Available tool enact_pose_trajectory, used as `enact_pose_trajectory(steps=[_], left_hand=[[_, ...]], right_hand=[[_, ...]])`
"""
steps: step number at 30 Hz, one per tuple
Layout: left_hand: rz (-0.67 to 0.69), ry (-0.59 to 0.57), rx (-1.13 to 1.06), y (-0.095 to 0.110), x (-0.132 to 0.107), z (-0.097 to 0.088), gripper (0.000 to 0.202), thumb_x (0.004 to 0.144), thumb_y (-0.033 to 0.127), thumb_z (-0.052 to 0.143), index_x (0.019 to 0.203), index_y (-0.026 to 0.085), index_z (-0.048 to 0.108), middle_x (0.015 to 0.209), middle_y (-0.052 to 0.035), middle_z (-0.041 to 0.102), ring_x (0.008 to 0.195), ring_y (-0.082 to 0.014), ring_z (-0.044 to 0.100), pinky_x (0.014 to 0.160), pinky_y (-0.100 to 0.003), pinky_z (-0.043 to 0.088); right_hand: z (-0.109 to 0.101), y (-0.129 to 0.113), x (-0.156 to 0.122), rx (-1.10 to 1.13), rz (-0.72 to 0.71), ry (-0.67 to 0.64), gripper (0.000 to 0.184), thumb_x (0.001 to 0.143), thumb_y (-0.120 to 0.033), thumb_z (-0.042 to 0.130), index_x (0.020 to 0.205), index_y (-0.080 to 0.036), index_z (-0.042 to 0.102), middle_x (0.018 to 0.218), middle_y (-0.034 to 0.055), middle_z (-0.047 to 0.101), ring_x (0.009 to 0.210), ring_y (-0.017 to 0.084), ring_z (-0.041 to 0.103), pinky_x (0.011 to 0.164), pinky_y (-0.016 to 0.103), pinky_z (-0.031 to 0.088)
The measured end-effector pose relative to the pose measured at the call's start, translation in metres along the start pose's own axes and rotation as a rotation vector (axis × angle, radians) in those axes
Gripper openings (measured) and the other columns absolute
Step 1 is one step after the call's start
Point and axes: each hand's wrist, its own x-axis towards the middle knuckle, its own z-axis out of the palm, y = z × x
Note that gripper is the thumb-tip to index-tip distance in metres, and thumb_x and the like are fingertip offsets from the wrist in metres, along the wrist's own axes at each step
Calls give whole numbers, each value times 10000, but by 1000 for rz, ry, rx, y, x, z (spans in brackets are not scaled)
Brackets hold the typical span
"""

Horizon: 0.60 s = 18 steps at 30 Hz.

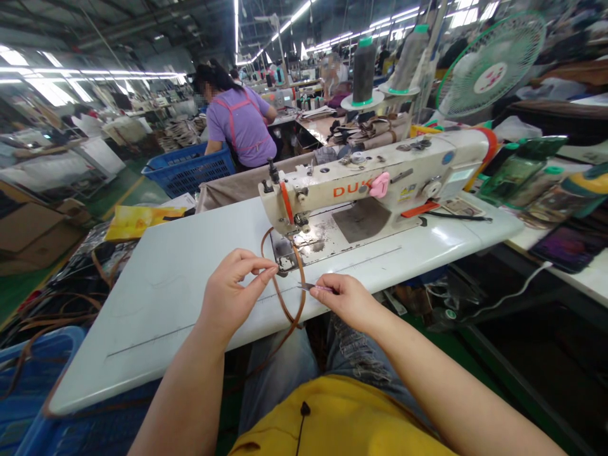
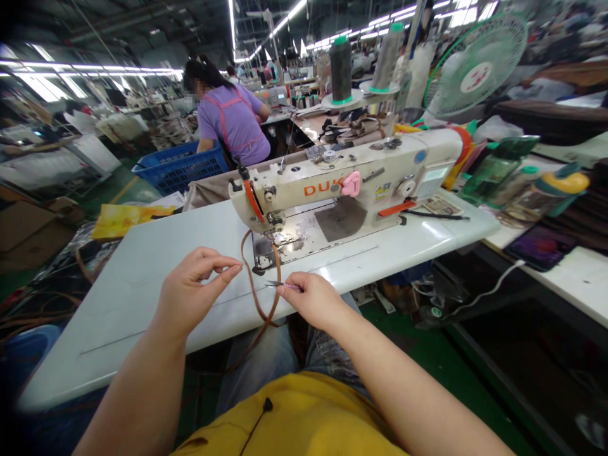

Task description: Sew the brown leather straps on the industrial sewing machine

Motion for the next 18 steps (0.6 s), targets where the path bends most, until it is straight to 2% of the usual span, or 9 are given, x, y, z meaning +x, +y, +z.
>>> enact_pose_trajectory(steps=[5,9,12,14,16,18], left_hand=[[-45,-13,-8,-1,-2,-3,78,922,223,757,951,268,814,865,13,661,746,-138,568,730,-277,478],[-64,-28,-62,1,-6,-5,83,913,235,770,950,289,822,847,17,648,726,-132,559,654,-275,437],[-32,-38,-111,8,-10,-6,109,892,227,793,955,307,831,831,19,640,722,-127,565,638,-269,431],[-25,-54,-145,15,-13,-7,125,882,231,806,961,324,836,816,20,629,708,-124,561,631,-267,433],[-53,-88,-213,23,-16,-5,120,879,248,812,956,336,841,804,15,625,696,-125,561,616,-269,429],[-117,-145,-341,31,-18,-1,95,876,276,817,942,337,848,793,6,627,685,-129,563,596,-274,423]], right_hand=[[-8,9,2,-108,34,9,389,963,-475,582,680,-210,554,626,-30,481,652,151,461,607,277,289],[-26,26,14,-367,70,163,272,991,-415,579,814,-216,637,741,14,618,711,181,542,653,289,354],[-35,34,23,-594,-80,398,192,960,-340,633,1027,-171,695,1019,129,679,972,274,598,873,373,456],[-35,32,25,-683,-212,494,296,936,-309,665,1182,-146,683,1169,182,648,1112,334,570,997,460,450],[-30,23,26,-647,-352,434,372,954,-266,628,1311,-164,636,1220,168,638,1156,331,568,1041,476,455],[-21,12,28,-557,-507,277,466,968,-200,570,1434,-199,560,1257,135,639,1186,294,580,1069,448,468]])
